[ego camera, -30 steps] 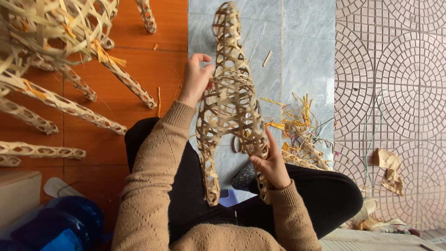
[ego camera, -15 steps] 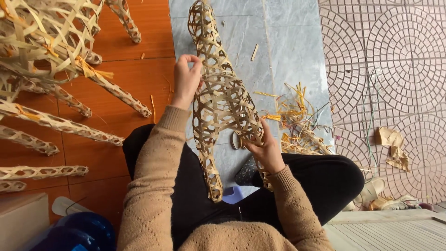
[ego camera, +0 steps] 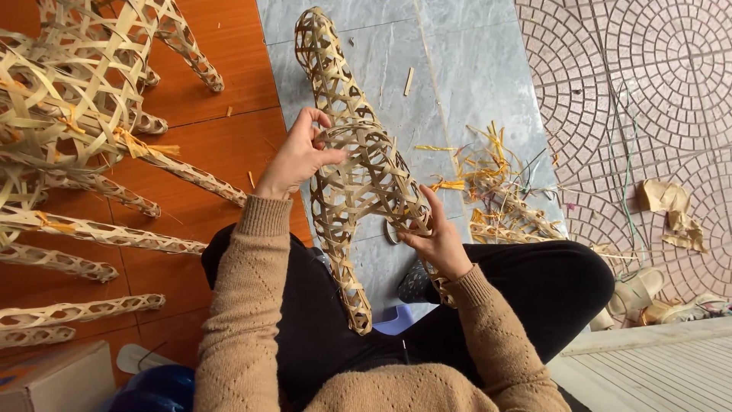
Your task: Weaving bamboo strips to assemble and trim a decorative animal figure
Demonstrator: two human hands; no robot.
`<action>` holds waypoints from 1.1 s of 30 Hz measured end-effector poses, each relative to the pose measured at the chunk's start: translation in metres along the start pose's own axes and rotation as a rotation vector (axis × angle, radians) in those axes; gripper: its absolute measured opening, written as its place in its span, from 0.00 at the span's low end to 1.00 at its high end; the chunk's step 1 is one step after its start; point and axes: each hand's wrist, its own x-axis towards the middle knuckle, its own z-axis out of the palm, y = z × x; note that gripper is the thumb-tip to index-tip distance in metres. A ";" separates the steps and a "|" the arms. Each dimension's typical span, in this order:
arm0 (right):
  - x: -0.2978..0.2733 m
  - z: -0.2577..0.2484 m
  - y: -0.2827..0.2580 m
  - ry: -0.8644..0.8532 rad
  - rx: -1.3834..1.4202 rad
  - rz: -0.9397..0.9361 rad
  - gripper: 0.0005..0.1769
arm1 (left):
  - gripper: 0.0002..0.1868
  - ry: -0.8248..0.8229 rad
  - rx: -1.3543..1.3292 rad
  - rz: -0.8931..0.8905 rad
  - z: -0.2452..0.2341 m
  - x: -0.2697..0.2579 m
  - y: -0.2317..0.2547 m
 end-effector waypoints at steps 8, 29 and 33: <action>0.023 0.010 -0.024 0.145 0.154 0.024 0.55 | 0.34 -0.014 0.026 0.249 -0.003 0.022 -0.017; 0.056 0.003 -0.011 0.248 0.137 -0.041 0.48 | 0.57 0.026 -0.182 -0.012 0.073 -0.061 -0.145; 0.053 0.000 -0.007 0.250 0.141 -0.041 0.48 | 0.49 -0.034 -0.338 -0.008 0.087 -0.065 -0.117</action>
